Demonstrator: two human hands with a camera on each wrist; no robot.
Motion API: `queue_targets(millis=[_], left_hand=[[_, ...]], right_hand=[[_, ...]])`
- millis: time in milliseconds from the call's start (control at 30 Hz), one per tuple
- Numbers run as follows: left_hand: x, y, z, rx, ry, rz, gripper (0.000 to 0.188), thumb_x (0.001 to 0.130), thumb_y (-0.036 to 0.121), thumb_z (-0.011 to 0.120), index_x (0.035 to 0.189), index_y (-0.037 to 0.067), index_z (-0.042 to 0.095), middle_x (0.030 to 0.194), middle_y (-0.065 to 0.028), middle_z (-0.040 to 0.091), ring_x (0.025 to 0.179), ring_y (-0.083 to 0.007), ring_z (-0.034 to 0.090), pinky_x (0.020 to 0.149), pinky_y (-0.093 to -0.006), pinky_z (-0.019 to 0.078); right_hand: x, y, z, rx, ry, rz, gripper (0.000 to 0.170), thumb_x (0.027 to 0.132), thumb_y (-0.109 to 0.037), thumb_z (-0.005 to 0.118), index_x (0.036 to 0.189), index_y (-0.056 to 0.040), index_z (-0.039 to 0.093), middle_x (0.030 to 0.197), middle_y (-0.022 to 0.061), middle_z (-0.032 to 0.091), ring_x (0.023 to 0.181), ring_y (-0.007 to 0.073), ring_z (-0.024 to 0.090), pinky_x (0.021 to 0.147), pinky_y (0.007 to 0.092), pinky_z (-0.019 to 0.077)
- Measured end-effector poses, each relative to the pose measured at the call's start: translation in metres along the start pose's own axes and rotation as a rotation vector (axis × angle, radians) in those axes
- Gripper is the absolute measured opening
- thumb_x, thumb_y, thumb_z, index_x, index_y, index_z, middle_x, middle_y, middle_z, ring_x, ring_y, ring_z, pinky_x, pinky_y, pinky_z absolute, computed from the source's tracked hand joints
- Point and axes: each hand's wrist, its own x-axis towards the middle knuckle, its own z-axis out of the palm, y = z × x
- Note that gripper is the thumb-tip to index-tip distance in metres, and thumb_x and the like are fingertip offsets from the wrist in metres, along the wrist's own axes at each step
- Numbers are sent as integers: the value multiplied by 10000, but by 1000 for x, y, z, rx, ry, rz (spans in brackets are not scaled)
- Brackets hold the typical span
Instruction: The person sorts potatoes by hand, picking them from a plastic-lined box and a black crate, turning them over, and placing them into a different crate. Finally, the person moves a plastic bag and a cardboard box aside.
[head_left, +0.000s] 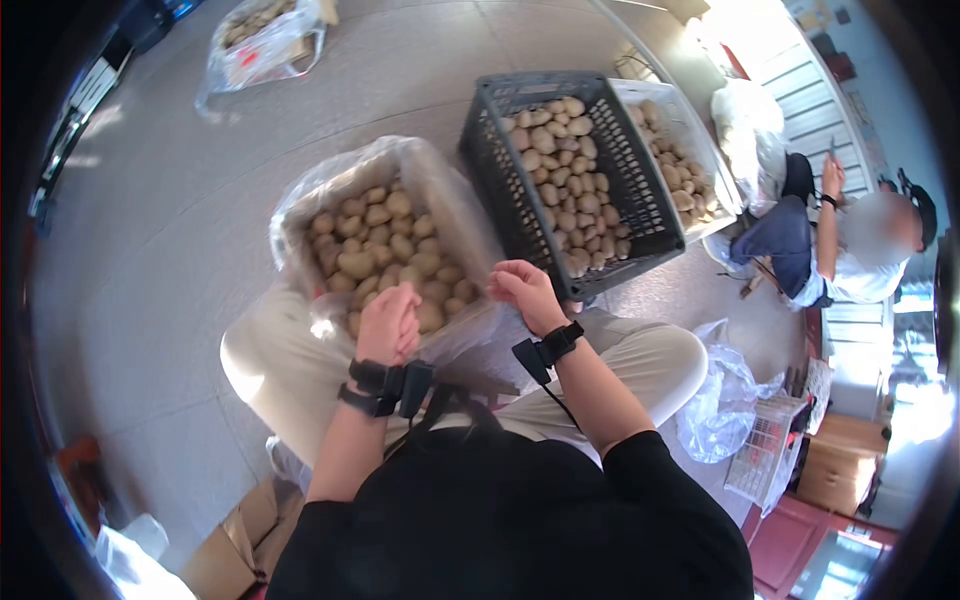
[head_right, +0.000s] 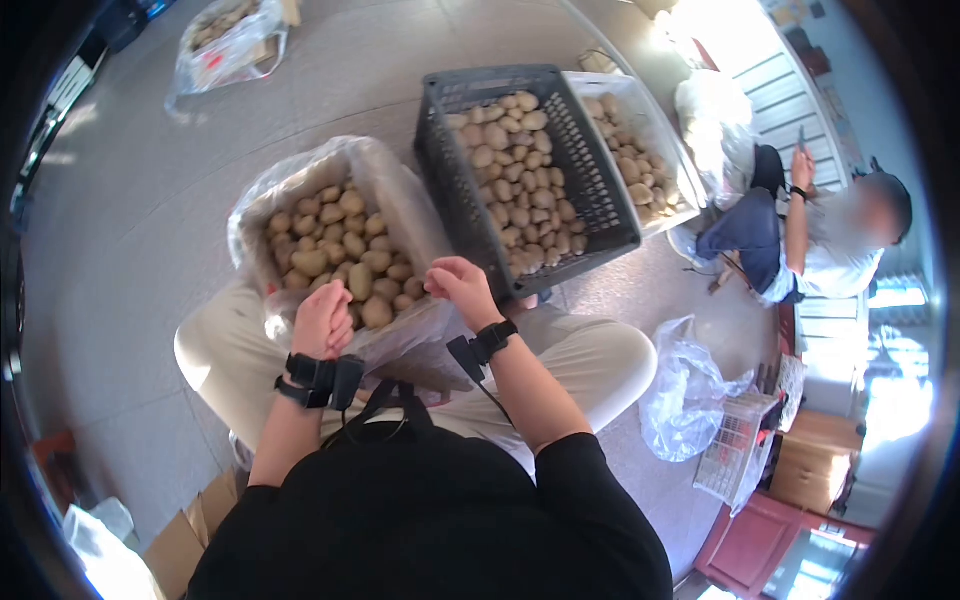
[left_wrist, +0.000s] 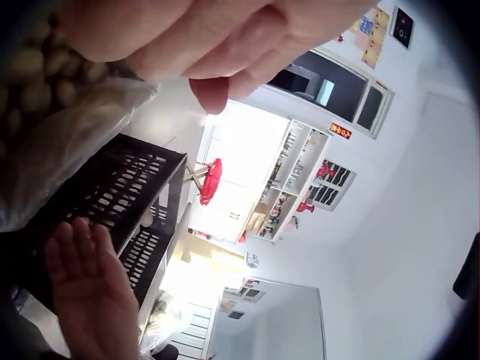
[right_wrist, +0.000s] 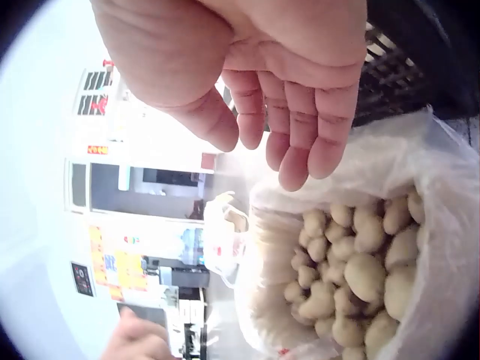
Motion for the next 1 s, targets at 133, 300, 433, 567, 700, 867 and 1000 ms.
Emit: queue_targets(millis=[133, 300, 433, 567, 700, 867, 1000], left_hand=[[25, -9, -3, -143, 51, -75, 242, 890, 262, 491, 739, 72, 500, 450, 61, 265, 321, -41, 218, 304, -208, 176], [50, -24, 2, -63, 22, -106, 236, 906, 268, 450, 780, 75, 504, 461, 69, 233, 341, -44, 189, 323, -214, 178], [60, -28, 3, -45, 49, -145, 220, 906, 257, 453, 802, 69, 495, 481, 67, 238, 362, -42, 206, 337, -209, 193], [68, -29, 6, -46, 66, -171, 204, 906, 251, 454, 819, 69, 486, 503, 64, 251, 380, -39, 219, 351, -205, 205], [78, -27, 9, -34, 107, -202, 207, 897, 249, 466, 830, 54, 467, 496, 73, 251, 386, -31, 230, 355, -204, 215], [92, -26, 3, -64, 169, -242, 175, 901, 228, 455, 852, 61, 475, 511, 66, 263, 396, -34, 240, 365, -201, 219], [102, -28, -1, -69, 242, -254, 167, 901, 222, 454, 853, 63, 475, 513, 61, 263, 397, -37, 236, 368, -204, 220]], right_hand=[[13, -60, -34, 88, 181, -130, 226, 810, -98, 571, 1000, 21, 535, 867, 94, 607, 738, 174, 609, 653, 263, 502], [58, -100, -121, 101, 469, -258, 169, 800, -40, 548, 959, 9, 520, 839, 101, 604, 673, 185, 612, 570, 268, 508], [92, -119, -161, 33, 681, -235, 193, 788, -68, 562, 969, -15, 522, 810, 75, 590, 654, 142, 591, 486, 249, 480], [140, -106, -190, -266, 748, -135, 263, 747, -131, 635, 979, -36, 558, 846, 40, 586, 655, 109, 557, 493, 242, 451], [198, -62, -243, -752, 719, -127, 486, 663, -251, 698, 1047, 12, 560, 942, 109, 616, 789, 165, 590, 615, 276, 489], [222, -51, -230, -1098, 671, -39, 664, 597, -378, 693, 1121, -6, 527, 1071, 202, 565, 1027, 315, 528, 874, 376, 415], [254, -23, -261, -1264, 548, -56, 777, 617, -376, 699, 1238, -14, 403, 1199, 215, 474, 1129, 347, 442, 932, 389, 369]])
